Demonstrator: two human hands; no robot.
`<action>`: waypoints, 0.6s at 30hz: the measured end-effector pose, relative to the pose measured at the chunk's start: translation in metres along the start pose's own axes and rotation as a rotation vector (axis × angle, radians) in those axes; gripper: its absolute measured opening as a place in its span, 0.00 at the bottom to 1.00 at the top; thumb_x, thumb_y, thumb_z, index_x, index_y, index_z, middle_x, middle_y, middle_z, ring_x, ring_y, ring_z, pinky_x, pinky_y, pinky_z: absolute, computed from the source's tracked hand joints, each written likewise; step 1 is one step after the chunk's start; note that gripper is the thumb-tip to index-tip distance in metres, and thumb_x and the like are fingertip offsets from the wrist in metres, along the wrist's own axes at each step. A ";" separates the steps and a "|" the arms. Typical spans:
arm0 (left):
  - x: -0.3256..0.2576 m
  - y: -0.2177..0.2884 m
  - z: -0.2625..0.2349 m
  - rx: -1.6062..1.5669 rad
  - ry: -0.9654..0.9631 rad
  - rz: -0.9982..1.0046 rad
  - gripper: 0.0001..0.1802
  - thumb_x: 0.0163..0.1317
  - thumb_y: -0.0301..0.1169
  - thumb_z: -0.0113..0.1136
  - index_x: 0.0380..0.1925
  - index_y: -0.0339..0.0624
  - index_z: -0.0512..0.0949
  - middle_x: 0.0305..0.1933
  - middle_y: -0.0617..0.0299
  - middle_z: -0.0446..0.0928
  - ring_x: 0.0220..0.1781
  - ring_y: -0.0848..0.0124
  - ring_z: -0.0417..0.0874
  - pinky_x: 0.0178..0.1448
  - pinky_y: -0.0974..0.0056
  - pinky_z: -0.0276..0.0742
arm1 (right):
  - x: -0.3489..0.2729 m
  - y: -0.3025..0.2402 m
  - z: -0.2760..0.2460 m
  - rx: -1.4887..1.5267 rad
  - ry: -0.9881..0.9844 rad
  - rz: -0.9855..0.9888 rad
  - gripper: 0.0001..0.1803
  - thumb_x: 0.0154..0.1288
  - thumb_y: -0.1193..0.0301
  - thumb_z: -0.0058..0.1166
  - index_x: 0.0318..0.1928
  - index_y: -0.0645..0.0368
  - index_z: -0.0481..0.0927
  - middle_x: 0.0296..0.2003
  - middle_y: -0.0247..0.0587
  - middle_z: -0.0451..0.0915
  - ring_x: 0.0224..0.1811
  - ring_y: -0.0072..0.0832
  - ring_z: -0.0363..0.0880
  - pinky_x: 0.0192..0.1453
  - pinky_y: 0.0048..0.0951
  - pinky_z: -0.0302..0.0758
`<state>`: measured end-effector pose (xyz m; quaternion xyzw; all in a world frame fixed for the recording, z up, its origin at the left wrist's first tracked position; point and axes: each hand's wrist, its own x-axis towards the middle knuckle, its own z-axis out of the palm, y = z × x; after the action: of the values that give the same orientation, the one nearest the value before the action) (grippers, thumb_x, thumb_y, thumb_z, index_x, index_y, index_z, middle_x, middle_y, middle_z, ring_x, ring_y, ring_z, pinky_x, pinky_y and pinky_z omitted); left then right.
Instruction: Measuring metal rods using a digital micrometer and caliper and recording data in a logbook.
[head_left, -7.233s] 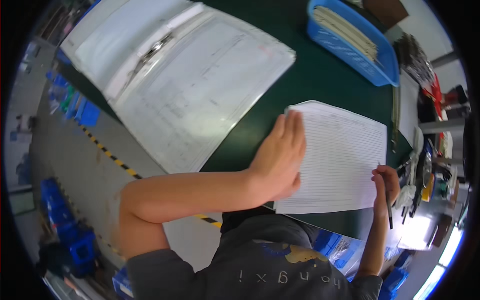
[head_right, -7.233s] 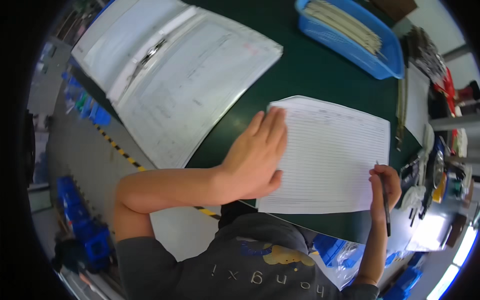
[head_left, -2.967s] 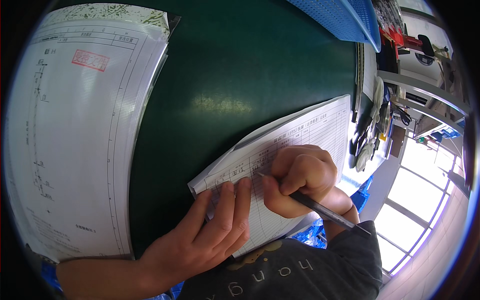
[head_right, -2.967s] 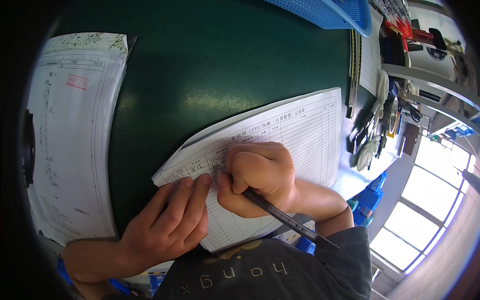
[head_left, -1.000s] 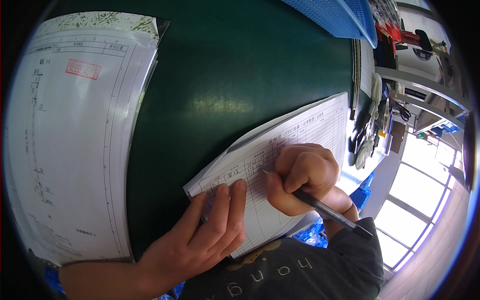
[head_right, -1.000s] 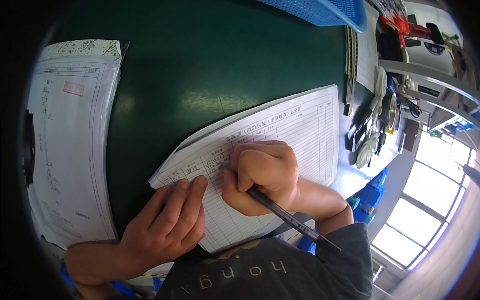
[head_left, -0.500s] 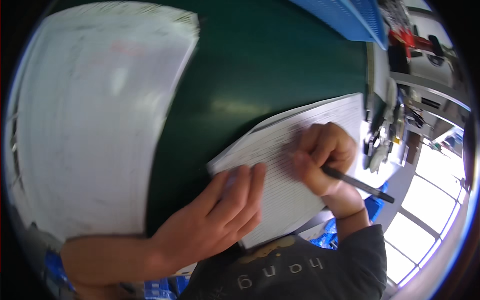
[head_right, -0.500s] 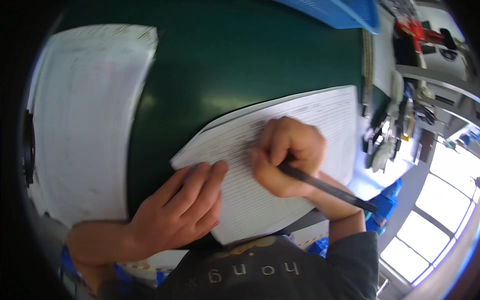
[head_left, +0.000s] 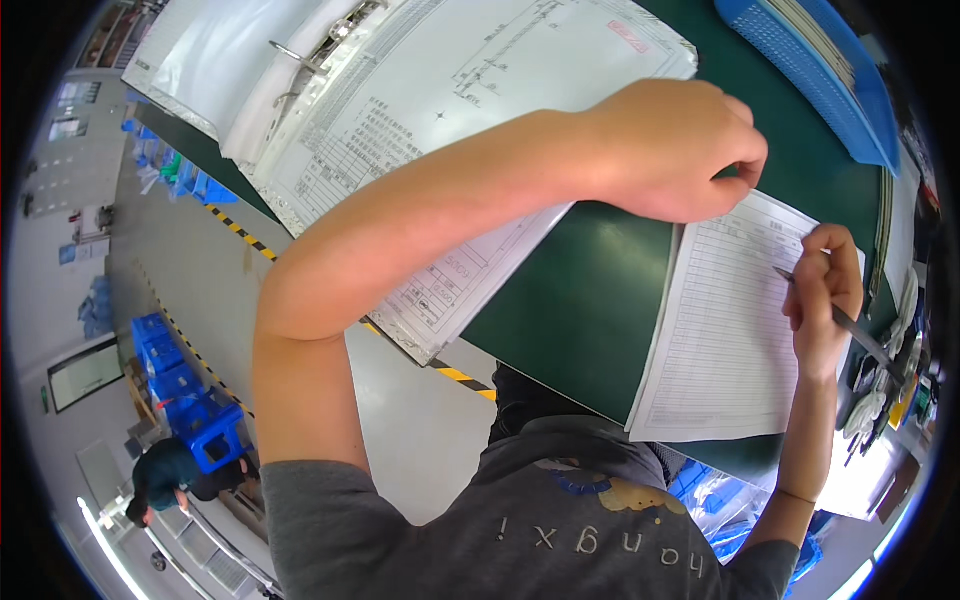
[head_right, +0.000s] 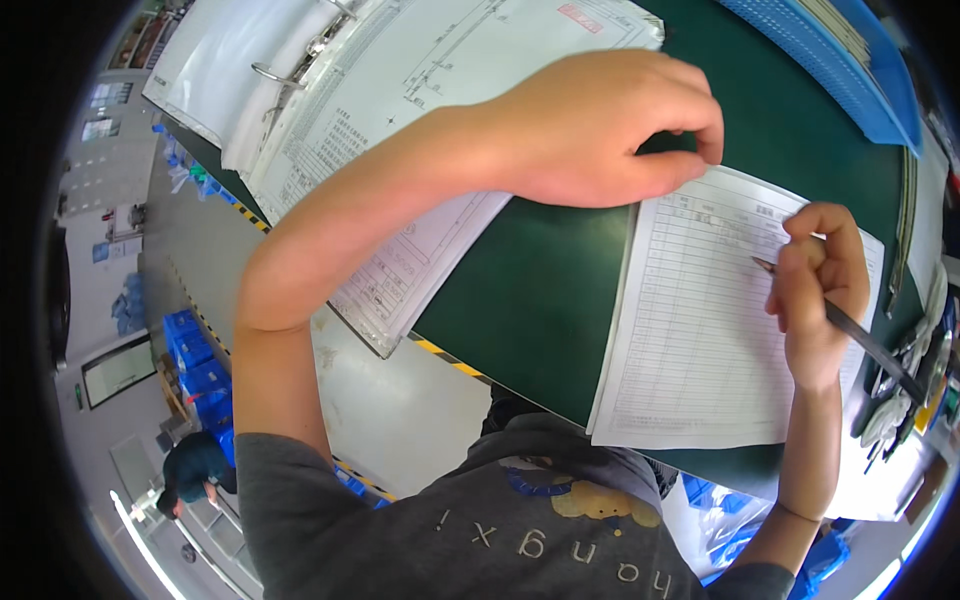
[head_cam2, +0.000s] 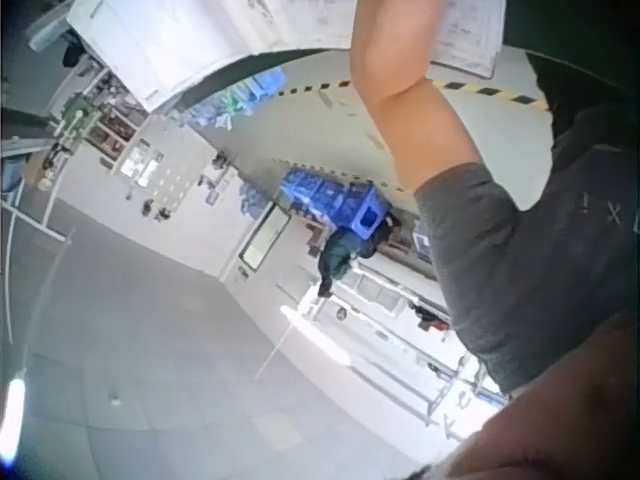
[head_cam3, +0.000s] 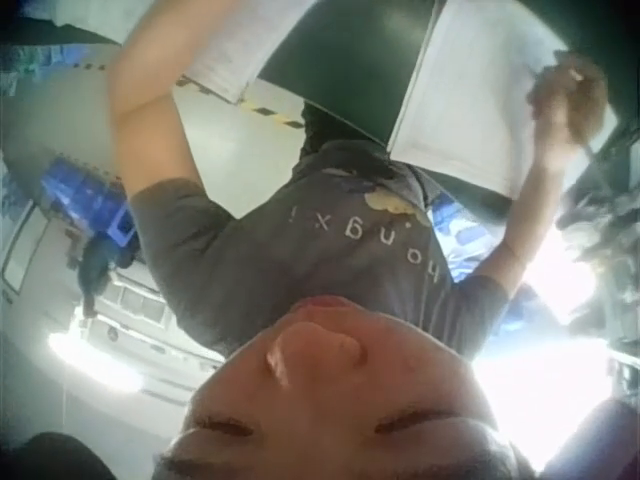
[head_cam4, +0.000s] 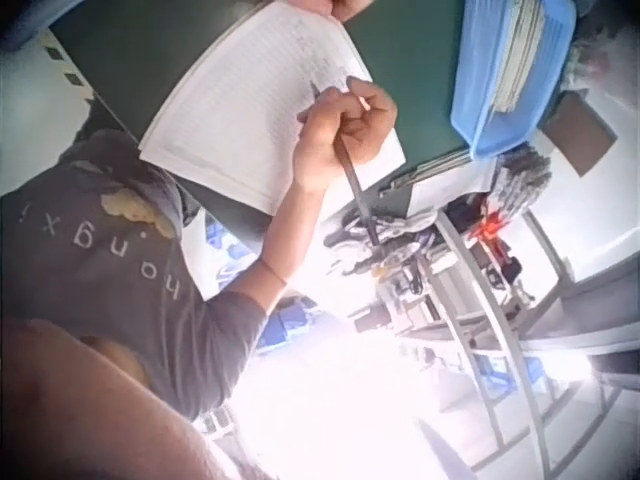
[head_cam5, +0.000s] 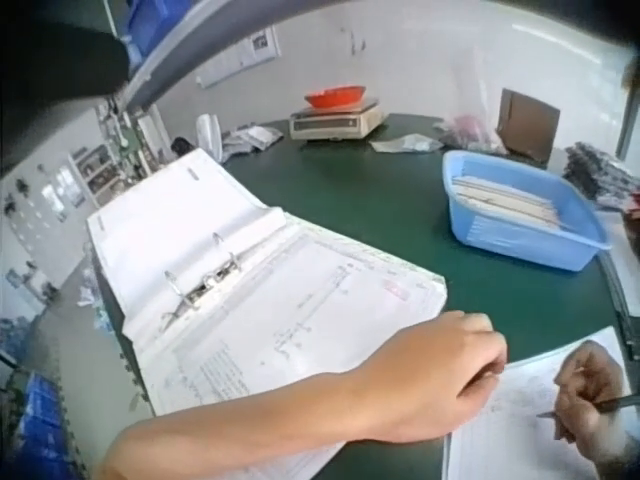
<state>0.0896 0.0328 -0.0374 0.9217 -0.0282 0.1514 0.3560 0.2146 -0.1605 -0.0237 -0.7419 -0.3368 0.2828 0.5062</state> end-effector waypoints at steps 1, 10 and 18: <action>0.003 0.003 0.002 -0.008 -0.069 -0.025 0.07 0.52 0.30 0.54 0.29 0.40 0.75 0.34 0.59 0.72 0.40 0.64 0.74 0.42 0.62 0.69 | -0.002 0.000 -0.003 -0.020 -0.051 -0.027 0.04 0.58 0.73 0.45 0.29 0.58 0.66 0.15 0.24 0.61 0.13 0.09 0.56 0.17 0.11 0.52; -0.001 -0.002 0.023 -0.094 -0.059 0.018 0.10 0.42 0.21 0.58 0.28 0.41 0.75 0.43 0.61 0.69 0.40 0.64 0.72 0.42 0.64 0.69 | 0.010 0.025 -0.017 0.159 -0.104 -0.086 0.13 0.48 0.83 0.55 0.21 0.57 0.63 0.20 0.25 0.64 0.21 0.10 0.60 0.22 0.15 0.59; 0.001 -0.001 0.024 -0.125 -0.086 -0.032 0.12 0.36 0.20 0.62 0.25 0.41 0.75 0.43 0.61 0.70 0.32 0.68 0.69 0.35 0.66 0.68 | 0.007 0.027 -0.009 -0.011 -0.176 -0.060 0.16 0.44 0.85 0.54 0.19 0.56 0.61 0.18 0.34 0.67 0.19 0.18 0.62 0.22 0.19 0.58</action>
<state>0.0970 0.0176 -0.0544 0.9037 -0.0380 0.1040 0.4137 0.2315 -0.1673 -0.0472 -0.7066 -0.4033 0.3298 0.4789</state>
